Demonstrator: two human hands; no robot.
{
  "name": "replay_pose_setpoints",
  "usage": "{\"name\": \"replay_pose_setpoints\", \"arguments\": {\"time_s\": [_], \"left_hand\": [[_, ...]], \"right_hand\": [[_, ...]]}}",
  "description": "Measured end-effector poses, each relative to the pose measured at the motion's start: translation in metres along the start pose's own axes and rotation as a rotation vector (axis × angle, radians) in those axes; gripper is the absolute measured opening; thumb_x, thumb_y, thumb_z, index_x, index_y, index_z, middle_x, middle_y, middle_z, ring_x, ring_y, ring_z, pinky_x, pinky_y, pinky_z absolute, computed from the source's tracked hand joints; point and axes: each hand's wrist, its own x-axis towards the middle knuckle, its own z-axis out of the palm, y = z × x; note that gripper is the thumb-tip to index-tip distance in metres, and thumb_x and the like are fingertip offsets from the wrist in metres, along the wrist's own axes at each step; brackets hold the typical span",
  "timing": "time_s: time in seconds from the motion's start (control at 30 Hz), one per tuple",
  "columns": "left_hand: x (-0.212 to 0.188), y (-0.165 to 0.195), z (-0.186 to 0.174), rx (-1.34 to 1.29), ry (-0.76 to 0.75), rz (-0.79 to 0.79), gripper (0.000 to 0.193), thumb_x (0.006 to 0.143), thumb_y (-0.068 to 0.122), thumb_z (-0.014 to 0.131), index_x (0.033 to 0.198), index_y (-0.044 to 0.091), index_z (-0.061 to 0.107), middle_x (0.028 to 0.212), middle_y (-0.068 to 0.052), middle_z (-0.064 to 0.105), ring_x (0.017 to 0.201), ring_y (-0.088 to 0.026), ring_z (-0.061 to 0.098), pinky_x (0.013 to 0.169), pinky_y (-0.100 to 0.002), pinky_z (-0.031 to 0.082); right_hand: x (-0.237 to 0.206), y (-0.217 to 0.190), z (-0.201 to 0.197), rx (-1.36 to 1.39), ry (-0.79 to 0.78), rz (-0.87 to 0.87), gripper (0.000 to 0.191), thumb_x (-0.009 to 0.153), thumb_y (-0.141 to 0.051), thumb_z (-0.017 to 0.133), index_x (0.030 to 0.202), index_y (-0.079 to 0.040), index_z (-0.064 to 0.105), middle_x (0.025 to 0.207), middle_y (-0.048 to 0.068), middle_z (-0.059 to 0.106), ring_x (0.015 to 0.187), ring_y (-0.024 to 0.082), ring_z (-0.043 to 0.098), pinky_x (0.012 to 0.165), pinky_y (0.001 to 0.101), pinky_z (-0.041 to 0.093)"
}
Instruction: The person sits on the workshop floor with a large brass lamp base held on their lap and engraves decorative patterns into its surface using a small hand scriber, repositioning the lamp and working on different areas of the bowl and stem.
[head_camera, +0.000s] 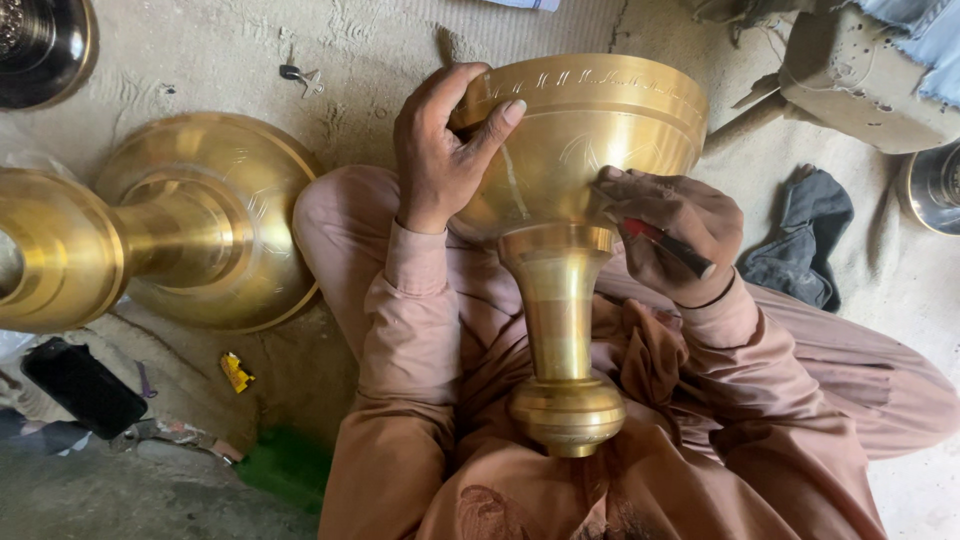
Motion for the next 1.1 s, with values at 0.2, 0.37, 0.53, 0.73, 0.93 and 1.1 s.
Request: {"name": "replay_pose_setpoints", "arguments": {"time_s": [0.2, 0.37, 0.53, 0.73, 0.93, 1.1], "left_hand": [[0.001, 0.0, 0.002, -0.046, -0.016, -0.037, 0.053, 0.1, 0.046, 0.076, 0.123, -0.001, 0.068, 0.109, -0.012, 0.074, 0.098, -0.021, 0.074, 0.086, -0.033, 0.062], [0.001, 0.003, 0.002, -0.013, -0.023, -0.029, 0.051, 0.101, 0.043, 0.077, 0.123, -0.002, 0.068, 0.109, -0.013, 0.074, 0.098, -0.022, 0.073, 0.088, -0.034, 0.06], [0.0, 0.006, 0.002, -0.022, -0.019, -0.025, 0.051, 0.102, 0.042, 0.077, 0.124, -0.002, 0.067, 0.112, -0.013, 0.073, 0.101, -0.022, 0.073, 0.09, -0.034, 0.06], [0.001, 0.004, 0.002, -0.017, -0.02, -0.021, 0.051, 0.101, 0.043, 0.077, 0.124, -0.002, 0.068, 0.112, -0.013, 0.073, 0.1, -0.022, 0.073, 0.089, -0.034, 0.06], [0.0, 0.005, 0.002, 0.006, 0.01, 0.009, 0.05, 0.102, 0.043, 0.077, 0.123, -0.001, 0.068, 0.113, -0.013, 0.074, 0.102, -0.023, 0.073, 0.09, -0.034, 0.06], [0.0, 0.004, 0.002, -0.005, 0.004, -0.024, 0.051, 0.1, 0.045, 0.077, 0.121, -0.001, 0.069, 0.109, -0.012, 0.074, 0.098, -0.022, 0.074, 0.086, -0.033, 0.061]], "right_hand": [[0.005, 0.001, -0.007, 0.034, -0.049, 0.045, 0.014, 0.1, 0.002, 0.074, 0.106, 0.002, 0.061, 0.107, 0.016, 0.076, 0.102, 0.03, 0.079, 0.089, 0.0365, 0.066], [0.008, -0.001, -0.012, 0.016, -0.081, 0.062, 0.016, 0.098, 0.006, 0.074, 0.107, 0.002, 0.061, 0.109, 0.018, 0.076, 0.102, 0.031, 0.079, 0.088, 0.0356, 0.066], [0.007, 0.0, -0.018, 0.029, -0.107, 0.047, 0.019, 0.094, 0.008, 0.075, 0.109, 0.003, 0.063, 0.11, 0.017, 0.076, 0.101, 0.031, 0.079, 0.089, 0.0369, 0.066], [-0.001, 0.006, -0.019, 0.006, -0.102, -0.022, 0.022, 0.089, 0.009, 0.073, 0.109, 0.004, 0.064, 0.11, 0.018, 0.075, 0.099, 0.032, 0.078, 0.094, 0.0409, 0.065], [-0.006, 0.003, -0.016, -0.013, -0.075, -0.043, 0.025, 0.086, 0.009, 0.073, 0.11, 0.003, 0.066, 0.11, 0.017, 0.075, 0.1, 0.032, 0.078, 0.095, 0.042, 0.064], [-0.006, 0.002, -0.006, 0.001, -0.009, -0.061, 0.022, 0.091, 0.006, 0.077, 0.11, 0.002, 0.065, 0.111, 0.017, 0.075, 0.103, 0.032, 0.078, 0.096, 0.0415, 0.064]]}}
